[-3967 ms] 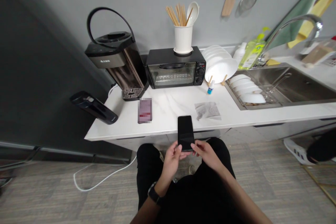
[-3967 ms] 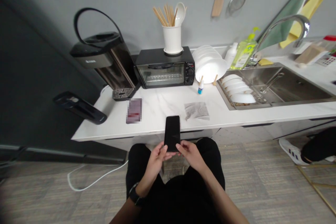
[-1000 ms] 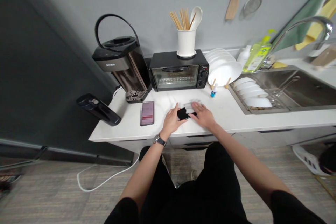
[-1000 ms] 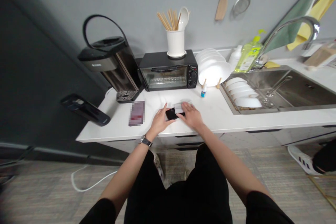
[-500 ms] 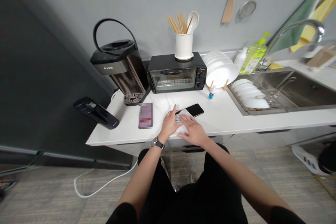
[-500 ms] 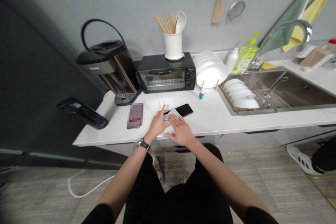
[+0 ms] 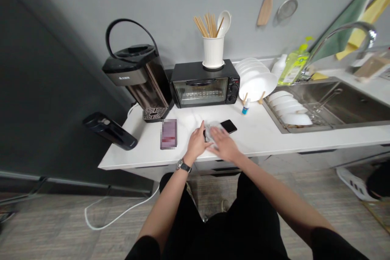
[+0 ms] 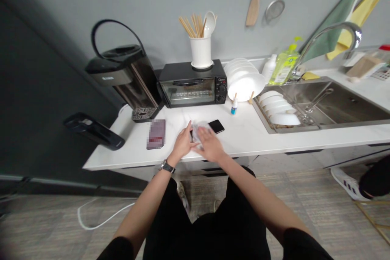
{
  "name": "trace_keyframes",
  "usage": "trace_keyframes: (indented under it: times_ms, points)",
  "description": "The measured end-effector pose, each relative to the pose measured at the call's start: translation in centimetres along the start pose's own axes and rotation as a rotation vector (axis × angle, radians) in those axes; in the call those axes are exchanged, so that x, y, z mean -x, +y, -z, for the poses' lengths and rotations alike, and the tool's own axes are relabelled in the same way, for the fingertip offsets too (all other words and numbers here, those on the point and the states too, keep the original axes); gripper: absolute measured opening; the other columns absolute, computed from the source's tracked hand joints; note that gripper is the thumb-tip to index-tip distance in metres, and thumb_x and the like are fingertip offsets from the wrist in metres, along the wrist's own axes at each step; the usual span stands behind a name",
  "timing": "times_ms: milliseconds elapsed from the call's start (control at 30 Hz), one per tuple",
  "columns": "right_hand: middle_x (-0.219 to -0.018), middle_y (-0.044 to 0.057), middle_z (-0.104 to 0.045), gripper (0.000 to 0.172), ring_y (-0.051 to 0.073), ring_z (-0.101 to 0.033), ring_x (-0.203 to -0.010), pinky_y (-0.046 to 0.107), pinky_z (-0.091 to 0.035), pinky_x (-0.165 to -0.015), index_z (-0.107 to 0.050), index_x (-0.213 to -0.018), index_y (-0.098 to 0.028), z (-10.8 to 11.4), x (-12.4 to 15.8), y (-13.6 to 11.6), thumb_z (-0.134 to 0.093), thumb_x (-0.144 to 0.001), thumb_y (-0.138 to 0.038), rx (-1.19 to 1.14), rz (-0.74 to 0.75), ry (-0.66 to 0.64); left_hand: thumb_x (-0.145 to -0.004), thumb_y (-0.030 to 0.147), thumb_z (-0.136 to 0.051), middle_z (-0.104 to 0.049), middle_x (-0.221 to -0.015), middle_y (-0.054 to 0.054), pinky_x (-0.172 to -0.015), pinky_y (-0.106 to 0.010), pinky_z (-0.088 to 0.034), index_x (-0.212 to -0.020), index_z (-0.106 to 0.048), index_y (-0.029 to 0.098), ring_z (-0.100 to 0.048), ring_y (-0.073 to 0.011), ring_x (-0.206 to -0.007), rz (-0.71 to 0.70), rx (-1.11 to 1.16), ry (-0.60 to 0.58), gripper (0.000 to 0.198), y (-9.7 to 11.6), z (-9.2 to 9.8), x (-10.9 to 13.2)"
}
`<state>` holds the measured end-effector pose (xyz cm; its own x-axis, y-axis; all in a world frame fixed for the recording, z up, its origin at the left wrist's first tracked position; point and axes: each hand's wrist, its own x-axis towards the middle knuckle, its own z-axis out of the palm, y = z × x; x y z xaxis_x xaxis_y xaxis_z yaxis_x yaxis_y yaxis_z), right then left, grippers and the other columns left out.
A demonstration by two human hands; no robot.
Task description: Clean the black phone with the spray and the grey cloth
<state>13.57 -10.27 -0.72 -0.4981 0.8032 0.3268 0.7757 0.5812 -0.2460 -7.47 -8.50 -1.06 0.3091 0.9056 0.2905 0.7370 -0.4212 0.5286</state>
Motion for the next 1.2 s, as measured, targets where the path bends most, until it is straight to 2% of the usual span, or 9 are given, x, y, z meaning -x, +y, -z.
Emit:
trace_keyframes:
  times_ms: [67, 200, 333, 467, 600, 733, 867, 1000, 1200]
  points:
    - [-0.168, 0.018, -0.04, 0.083, 0.03, -0.037, -0.158, 0.055, -0.024, -0.131, -0.036, -0.164, -0.01, -0.2, 0.0, -0.1, -0.04, -0.104, -0.068, -0.018, 0.085, -0.042, -0.083, 0.028, -0.082, -0.065, -0.14, -0.016, -0.111, -0.05, -0.049, -0.168, -0.012, 0.02, -0.061, -0.0326, -0.13, 0.022, -0.005, -0.005, 0.111, 0.2, 0.2, 0.0]
    - [-0.164, 0.026, -0.043, 0.081, 0.039, -0.04, -0.156, 0.066, -0.022, -0.128, -0.04, -0.162, -0.005, -0.2, -0.3, 0.0, -0.04, -0.105, -0.064, 0.055, -0.23, 0.06, -0.083, 0.04, -0.085, -0.066, -0.142, -0.015, -0.114, -0.051, -0.047, -0.168, -0.014, 0.02, -0.059, -0.0338, -0.132, 0.012, 0.042, -0.008, 0.113, 0.4, 0.3, 0.0]
    - [-0.166, 0.019, -0.043, 0.083, 0.031, -0.04, -0.157, 0.057, -0.022, -0.131, -0.034, -0.165, -0.013, -0.3, -0.3, 0.2, -0.044, -0.103, -0.067, -0.031, 0.124, -0.043, -0.085, 0.039, -0.082, -0.066, -0.139, -0.017, -0.11, -0.051, -0.05, -0.168, -0.016, 0.019, -0.062, -0.0338, -0.129, 0.018, 0.005, 0.004, 0.108, 0.1, 0.2, 0.0]
    - [-0.163, 0.025, -0.044, 0.079, 0.039, -0.042, -0.154, 0.069, -0.021, -0.127, -0.038, -0.163, -0.01, -0.1, 0.2, 0.8, -0.04, -0.105, -0.064, 0.079, -0.257, 0.102, -0.084, 0.045, -0.084, -0.066, -0.143, -0.013, -0.114, -0.051, -0.048, -0.167, -0.017, 0.024, -0.06, -0.0332, -0.133, -0.025, 0.042, 0.021, 0.109, 0.0, 0.1, 0.1]
    - [-0.169, 0.018, -0.038, 0.087, 0.03, -0.037, -0.158, 0.057, -0.023, -0.13, -0.03, -0.167, -0.014, -0.1, 1.0, 0.6, -0.042, -0.102, -0.071, 0.015, 0.064, -0.027, -0.082, 0.042, -0.086, -0.067, -0.138, -0.015, -0.109, -0.05, -0.051, -0.167, -0.019, 0.021, -0.063, -0.0334, -0.128, 0.021, 0.013, 0.021, 0.111, 0.1, 0.3, 0.1]
    - [-0.167, 0.022, -0.04, 0.078, 0.037, -0.04, -0.156, 0.066, -0.024, -0.127, -0.036, -0.164, -0.012, -0.2, 0.7, 0.2, -0.04, -0.106, -0.063, 0.11, -0.29, 0.069, -0.081, 0.043, -0.087, -0.067, -0.141, -0.014, -0.113, -0.049, -0.048, -0.167, -0.018, 0.021, -0.06, -0.0327, -0.131, -0.006, 0.044, 0.017, 0.112, 0.2, 0.3, 0.1]
    - [-0.167, 0.021, -0.04, 0.09, 0.033, -0.036, -0.158, 0.058, -0.022, -0.131, -0.036, -0.164, -0.009, -0.6, -0.5, -0.6, -0.044, -0.1, -0.072, 0.018, 0.073, -0.03, -0.083, 0.033, -0.083, -0.067, -0.138, -0.015, -0.108, -0.049, -0.051, -0.167, -0.019, 0.02, -0.062, -0.0331, -0.127, 0.026, 0.0, 0.019, 0.106, 0.1, 0.2, 0.1]
    - [-0.161, 0.027, -0.046, 0.08, 0.041, -0.044, -0.152, 0.074, -0.015, -0.126, -0.042, -0.161, -0.008, -0.8, -1.3, -1.1, -0.036, -0.105, -0.065, 0.102, -0.308, 0.112, -0.084, 0.037, -0.083, -0.066, -0.142, -0.013, -0.112, -0.051, -0.049, -0.167, -0.019, 0.023, -0.06, -0.0331, -0.129, -0.034, 0.025, 0.03, 0.105, -0.1, 0.1, 0.3]
    - [-0.168, 0.015, -0.041, 0.08, 0.029, -0.039, -0.157, 0.054, -0.017, -0.133, -0.037, -0.164, -0.015, -0.6, 0.7, -0.8, -0.048, -0.102, -0.066, 0.022, 0.004, -0.042, -0.088, 0.034, -0.079, -0.067, -0.139, -0.015, -0.11, -0.049, -0.05, -0.167, -0.022, 0.019, -0.061, -0.0337, -0.129, 0.021, -0.005, 0.018, 0.098, 0.1, 0.4, 0.0]
